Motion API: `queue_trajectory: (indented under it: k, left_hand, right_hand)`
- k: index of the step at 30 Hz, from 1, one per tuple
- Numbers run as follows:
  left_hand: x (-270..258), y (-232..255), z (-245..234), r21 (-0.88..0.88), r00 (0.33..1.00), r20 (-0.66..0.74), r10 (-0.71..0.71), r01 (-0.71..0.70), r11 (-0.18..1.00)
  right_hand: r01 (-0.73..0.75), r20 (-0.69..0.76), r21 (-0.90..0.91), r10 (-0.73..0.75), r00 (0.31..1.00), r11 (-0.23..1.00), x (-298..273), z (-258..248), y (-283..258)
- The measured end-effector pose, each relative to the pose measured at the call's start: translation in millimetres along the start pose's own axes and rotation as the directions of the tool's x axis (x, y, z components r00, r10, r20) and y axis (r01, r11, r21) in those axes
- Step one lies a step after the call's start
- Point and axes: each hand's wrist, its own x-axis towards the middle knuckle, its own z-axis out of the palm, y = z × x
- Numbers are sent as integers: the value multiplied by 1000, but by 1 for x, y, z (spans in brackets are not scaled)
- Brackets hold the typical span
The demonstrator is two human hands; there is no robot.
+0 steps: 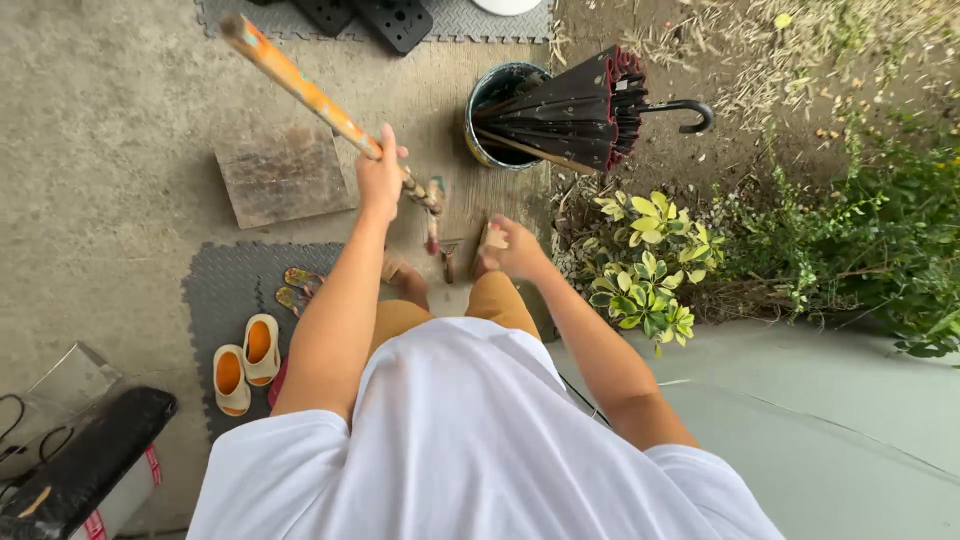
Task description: Sweep the floor and organize items in a garage area.
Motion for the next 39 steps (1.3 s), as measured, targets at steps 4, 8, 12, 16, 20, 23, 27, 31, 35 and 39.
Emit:
queue_trajectory:
  k: [4, 8, 12, 16, 20, 23, 27, 31, 35, 39]
  left_hand:
    - [22, 20, 13, -1, 994, -105, 22, -22, 1000]
    - [48, 18, 47, -55, 986, -160, 38, -47, 997]
    - [107, -20, 79, 62, 930, -298, 215, -206, 977]
    - [139, -16, 98, 57, 943, -312, 112, -99, 993]
    - [199, -41, 99, 11, 959, -202, 198, -200, 980]
    - [234, -92, 88, 26, 914, -117, 388, -388, 921]
    - [261, -80, 89, 87, 833, -89, 545, -539, 838]
    - [278, -61, 81, 240, 849, -179, 496, -452, 859]
    - [302, -71, 56, 395, 737, -161, 656, -561, 728]
    - [282, -24, 30, 234, 891, -187, 414, -369, 900]
  right_hand:
    - [-239, 69, 54, 235, 970, 970, 39, 9, 146]
    - [-473, 124, 253, 456, 881, 844, 70, -9, 211]
    - [-570, 132, 358, 564, 815, 739, 130, -13, 253]
    - [-601, 175, 578, 636, 752, 551, 183, 9, 298]
    - [-598, 273, 750, 690, 670, 284, 257, 78, 406]
    - [-413, 325, 910, 676, 662, -33, 302, 106, 429]
    - [-345, 344, 926, 726, 596, -156, 361, 151, 489]
    - [-243, 355, 933, 562, 748, -266, 404, 179, 543]
    - [-101, 201, 979, 741, 640, -178, 407, 158, 492]
    - [-98, 263, 956, 657, 707, -277, 404, 155, 486]
